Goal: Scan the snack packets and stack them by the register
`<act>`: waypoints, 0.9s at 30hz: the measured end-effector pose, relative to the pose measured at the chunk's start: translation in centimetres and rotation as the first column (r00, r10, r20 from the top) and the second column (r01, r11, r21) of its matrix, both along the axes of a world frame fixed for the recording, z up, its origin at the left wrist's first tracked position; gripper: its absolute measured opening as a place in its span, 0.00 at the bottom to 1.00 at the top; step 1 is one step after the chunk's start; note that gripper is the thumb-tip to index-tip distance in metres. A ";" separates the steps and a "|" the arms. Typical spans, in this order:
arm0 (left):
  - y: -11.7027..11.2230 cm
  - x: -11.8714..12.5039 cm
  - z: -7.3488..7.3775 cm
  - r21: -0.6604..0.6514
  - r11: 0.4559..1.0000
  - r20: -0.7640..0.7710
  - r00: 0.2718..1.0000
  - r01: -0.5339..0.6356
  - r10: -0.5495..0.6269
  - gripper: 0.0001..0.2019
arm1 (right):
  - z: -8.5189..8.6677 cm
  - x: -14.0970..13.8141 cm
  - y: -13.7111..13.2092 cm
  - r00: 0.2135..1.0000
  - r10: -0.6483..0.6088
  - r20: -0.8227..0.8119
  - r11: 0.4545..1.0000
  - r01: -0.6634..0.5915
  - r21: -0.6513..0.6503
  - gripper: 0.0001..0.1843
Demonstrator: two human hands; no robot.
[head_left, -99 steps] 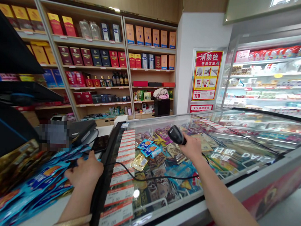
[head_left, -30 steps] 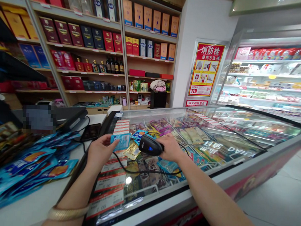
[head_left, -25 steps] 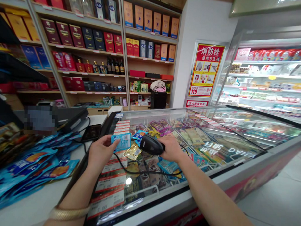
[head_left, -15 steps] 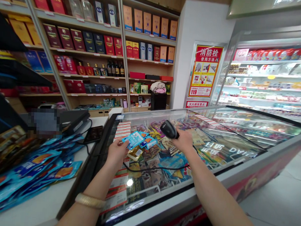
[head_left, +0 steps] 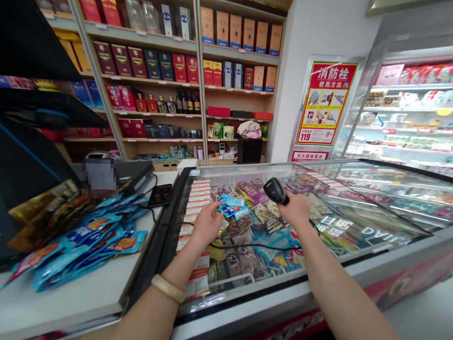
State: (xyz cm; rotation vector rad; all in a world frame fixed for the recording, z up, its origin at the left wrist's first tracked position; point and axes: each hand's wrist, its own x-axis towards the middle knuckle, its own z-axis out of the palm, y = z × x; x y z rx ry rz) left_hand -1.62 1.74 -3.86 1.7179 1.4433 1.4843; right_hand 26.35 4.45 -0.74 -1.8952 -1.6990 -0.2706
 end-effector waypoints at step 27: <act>1.3 -12.2 4.0 -0.217 0.858 0.656 0.582 -0.465 0.481 0.23 | -1.3 -3.9 -1.2 0.882 0.464 0.084 0.882 -0.469 0.044 0.13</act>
